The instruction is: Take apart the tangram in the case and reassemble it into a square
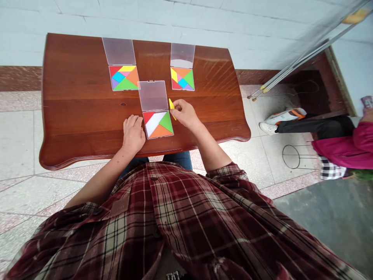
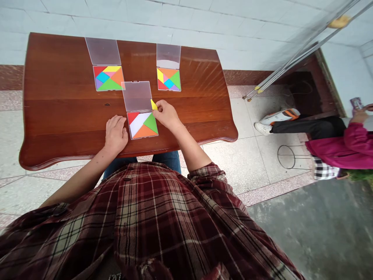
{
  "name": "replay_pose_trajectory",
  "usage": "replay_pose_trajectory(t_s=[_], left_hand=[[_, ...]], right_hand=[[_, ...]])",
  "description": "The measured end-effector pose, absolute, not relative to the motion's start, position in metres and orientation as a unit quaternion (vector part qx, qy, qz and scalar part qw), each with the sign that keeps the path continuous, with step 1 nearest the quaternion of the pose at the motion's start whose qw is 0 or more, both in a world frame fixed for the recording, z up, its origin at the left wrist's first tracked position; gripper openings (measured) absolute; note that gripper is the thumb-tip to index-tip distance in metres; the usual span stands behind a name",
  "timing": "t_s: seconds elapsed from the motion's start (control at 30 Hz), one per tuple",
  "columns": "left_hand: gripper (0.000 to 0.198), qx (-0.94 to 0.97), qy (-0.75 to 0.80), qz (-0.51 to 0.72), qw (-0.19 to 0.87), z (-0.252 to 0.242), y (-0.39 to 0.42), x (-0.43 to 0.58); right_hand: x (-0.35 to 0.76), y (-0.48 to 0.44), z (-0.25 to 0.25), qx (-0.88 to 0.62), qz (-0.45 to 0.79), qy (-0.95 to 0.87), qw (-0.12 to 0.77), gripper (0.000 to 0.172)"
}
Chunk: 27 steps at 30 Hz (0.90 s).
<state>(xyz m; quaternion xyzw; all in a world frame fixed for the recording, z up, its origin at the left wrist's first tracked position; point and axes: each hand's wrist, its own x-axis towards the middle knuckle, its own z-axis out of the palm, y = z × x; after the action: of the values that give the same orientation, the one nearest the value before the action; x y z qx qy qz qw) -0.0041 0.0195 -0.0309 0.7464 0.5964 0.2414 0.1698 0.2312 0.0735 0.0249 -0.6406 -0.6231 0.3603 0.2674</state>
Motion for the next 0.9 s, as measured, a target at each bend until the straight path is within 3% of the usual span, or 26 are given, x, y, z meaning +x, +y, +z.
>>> replay_pose_trajectory(t_s=[0.9], left_hand=[[0.05, 0.744, 0.597, 0.252, 0.163, -0.033, 0.019, -0.004]], right_hand=[[0.197, 0.057, 0.008, -0.614, 0.43, -0.63, 0.204, 0.016]])
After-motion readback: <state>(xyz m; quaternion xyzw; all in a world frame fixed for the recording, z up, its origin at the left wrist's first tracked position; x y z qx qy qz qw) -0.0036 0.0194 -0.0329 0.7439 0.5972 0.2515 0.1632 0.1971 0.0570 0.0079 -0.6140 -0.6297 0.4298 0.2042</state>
